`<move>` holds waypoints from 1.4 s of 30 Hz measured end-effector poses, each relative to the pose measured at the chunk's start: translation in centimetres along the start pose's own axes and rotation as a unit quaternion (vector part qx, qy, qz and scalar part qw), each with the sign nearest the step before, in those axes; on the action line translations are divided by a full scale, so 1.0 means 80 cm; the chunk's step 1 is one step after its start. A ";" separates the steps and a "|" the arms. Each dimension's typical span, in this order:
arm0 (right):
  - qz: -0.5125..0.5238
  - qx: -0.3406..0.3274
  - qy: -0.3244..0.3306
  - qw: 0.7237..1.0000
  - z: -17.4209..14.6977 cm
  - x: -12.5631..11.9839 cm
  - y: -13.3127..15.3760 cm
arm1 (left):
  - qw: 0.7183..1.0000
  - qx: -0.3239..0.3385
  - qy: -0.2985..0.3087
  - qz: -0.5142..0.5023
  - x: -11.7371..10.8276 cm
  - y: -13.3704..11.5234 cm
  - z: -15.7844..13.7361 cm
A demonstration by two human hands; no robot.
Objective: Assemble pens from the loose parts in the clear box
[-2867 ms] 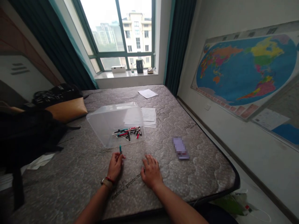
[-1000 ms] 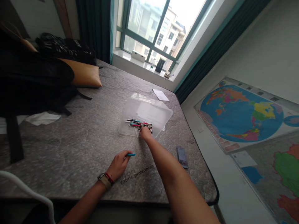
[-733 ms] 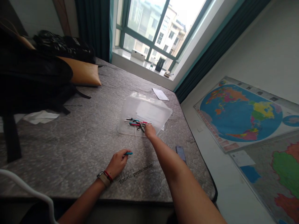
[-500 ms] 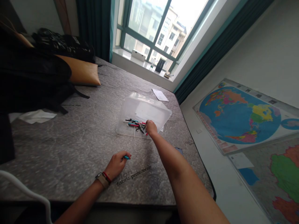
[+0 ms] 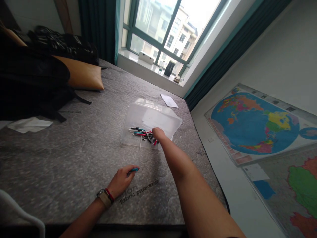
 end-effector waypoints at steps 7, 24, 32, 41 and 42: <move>-0.040 0.008 0.031 0.999 0.015 0.007 -0.002 | 1.000 -0.011 0.002 -0.005 0.003 0.001 0.003; 0.142 -0.184 -0.036 0.972 -0.012 -0.032 0.104 | 1.000 -0.018 0.011 0.007 0.007 -0.001 0.006; 0.063 -0.120 0.004 0.991 -0.005 -0.004 0.150 | 1.000 0.000 0.003 0.002 0.005 -0.001 0.005; 0.067 -0.076 0.029 0.994 0.008 0.000 0.167 | 1.000 -0.002 0.000 -0.010 0.004 0.000 0.008; 0.067 -0.075 0.030 0.994 0.008 0.001 0.170 | 1.000 -0.003 0.000 -0.010 0.004 0.001 0.007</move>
Point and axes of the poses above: each hand's wrist, its own z-axis towards the middle knuckle, its own x-axis out of the palm, y = z × x, the point moved 4 cm from there along z, towards the middle knuckle, and after that the axes turned 12 degrees about x, right-handed, at the moved point
